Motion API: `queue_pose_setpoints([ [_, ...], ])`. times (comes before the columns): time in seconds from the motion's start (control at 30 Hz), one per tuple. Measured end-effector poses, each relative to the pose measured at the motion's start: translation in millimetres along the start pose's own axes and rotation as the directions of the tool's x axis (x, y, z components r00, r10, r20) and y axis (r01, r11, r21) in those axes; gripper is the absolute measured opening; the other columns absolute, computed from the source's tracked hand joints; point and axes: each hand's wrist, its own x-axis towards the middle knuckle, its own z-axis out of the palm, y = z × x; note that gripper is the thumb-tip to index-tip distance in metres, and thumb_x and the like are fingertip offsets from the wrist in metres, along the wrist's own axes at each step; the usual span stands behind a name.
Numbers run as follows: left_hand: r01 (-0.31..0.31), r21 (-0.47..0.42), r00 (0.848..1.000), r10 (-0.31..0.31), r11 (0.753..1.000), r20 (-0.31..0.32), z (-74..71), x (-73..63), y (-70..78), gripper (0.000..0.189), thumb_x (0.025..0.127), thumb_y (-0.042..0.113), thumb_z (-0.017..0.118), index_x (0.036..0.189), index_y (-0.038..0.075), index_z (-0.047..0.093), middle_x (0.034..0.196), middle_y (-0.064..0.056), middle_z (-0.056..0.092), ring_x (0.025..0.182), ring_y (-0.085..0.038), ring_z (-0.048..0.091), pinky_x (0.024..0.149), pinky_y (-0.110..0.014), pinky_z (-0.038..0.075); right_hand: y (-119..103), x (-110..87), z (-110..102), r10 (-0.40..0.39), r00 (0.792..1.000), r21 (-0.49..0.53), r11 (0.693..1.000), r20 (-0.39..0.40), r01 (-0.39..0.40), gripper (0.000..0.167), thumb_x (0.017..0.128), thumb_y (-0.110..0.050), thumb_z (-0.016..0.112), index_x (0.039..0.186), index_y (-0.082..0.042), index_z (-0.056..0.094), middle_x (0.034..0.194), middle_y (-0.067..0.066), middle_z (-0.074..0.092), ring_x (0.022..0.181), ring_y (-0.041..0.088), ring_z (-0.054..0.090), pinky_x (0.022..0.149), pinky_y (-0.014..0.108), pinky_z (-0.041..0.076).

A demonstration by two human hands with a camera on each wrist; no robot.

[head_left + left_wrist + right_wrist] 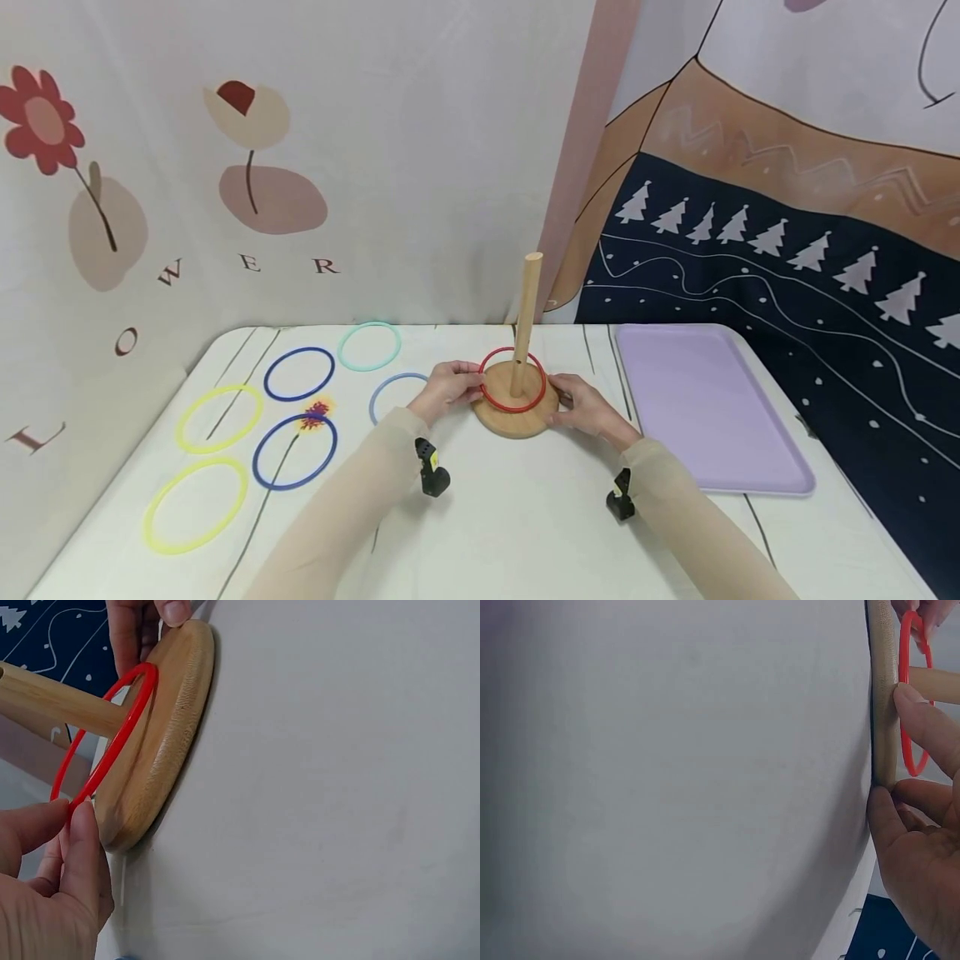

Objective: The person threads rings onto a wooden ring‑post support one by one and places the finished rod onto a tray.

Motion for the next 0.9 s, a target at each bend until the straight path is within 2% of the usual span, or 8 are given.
queue_pose_setpoints([
  [0.23, -0.04, 0.071, 0.998, 0.044, 0.997, -0.051, 5.5, -2.4, -2.5, 0.018, 0.089, 0.004, 0.062, 0.106, -0.003, 0.061, 0.092, -0.012, 0.063, 0.066, -0.011, 0.058, 0.065, -0.021, 0.056, -0.1, 1.2, 1.6, 0.058, 0.998, 0.005, 0.998, -0.011, -0.058, 0.071, 0.077, 0.003, 0.073, 0.138, 0.01, 0.037, 0.14, 0.027, 0.036, 0.128, 0.039, 0.04, 0.106, 0.043, 0.038],
  [0.4, -0.073, 0.144, 0.994, 0.085, 0.987, -0.074, 8.0, -4.2, -2.6, 0.016, 0.088, 0.005, 0.064, 0.102, -0.002, 0.063, 0.09, -0.011, 0.065, 0.067, -0.011, 0.058, 0.066, -0.022, 0.057, 0.7, 1.9, 1.9, 0.06, 0.998, 0.009, 0.998, -0.013, -0.06, 0.071, 0.077, 0.004, 0.072, 0.138, 0.01, 0.037, 0.141, 0.026, 0.036, 0.129, 0.039, 0.04, 0.106, 0.044, 0.038],
  [0.67, -0.101, 0.277, 0.989, 0.128, 0.956, -0.078, 7.4, -7.2, -3.2, 0.013, 0.084, 0.005, 0.068, 0.095, -0.001, 0.066, 0.082, -0.009, 0.067, 0.062, -0.009, 0.059, 0.059, -0.019, 0.055, -0.2, 2.4, 2.8, 0.075, 0.997, -0.006, 0.997, -0.004, -0.075, 0.072, 0.077, 0.005, 0.072, 0.139, 0.009, 0.036, 0.141, 0.026, 0.035, 0.128, 0.039, 0.041, 0.106, 0.043, 0.039],
  [0.9, -0.092, 0.36, 0.988, 0.131, 0.929, -0.085, 7.6, -6.4, -3.8, 0.011, 0.083, 0.007, 0.071, 0.092, 0.001, 0.068, 0.079, -0.008, 0.067, 0.062, -0.011, 0.059, 0.056, -0.018, 0.053, -1.5, 2.7, 1.7, 0.082, 0.997, 0.007, 0.997, -0.002, -0.082, 0.072, 0.077, 0.006, 0.072, 0.139, 0.01, 0.035, 0.141, 0.028, 0.034, 0.129, 0.04, 0.041, 0.106, 0.043, 0.038],
])
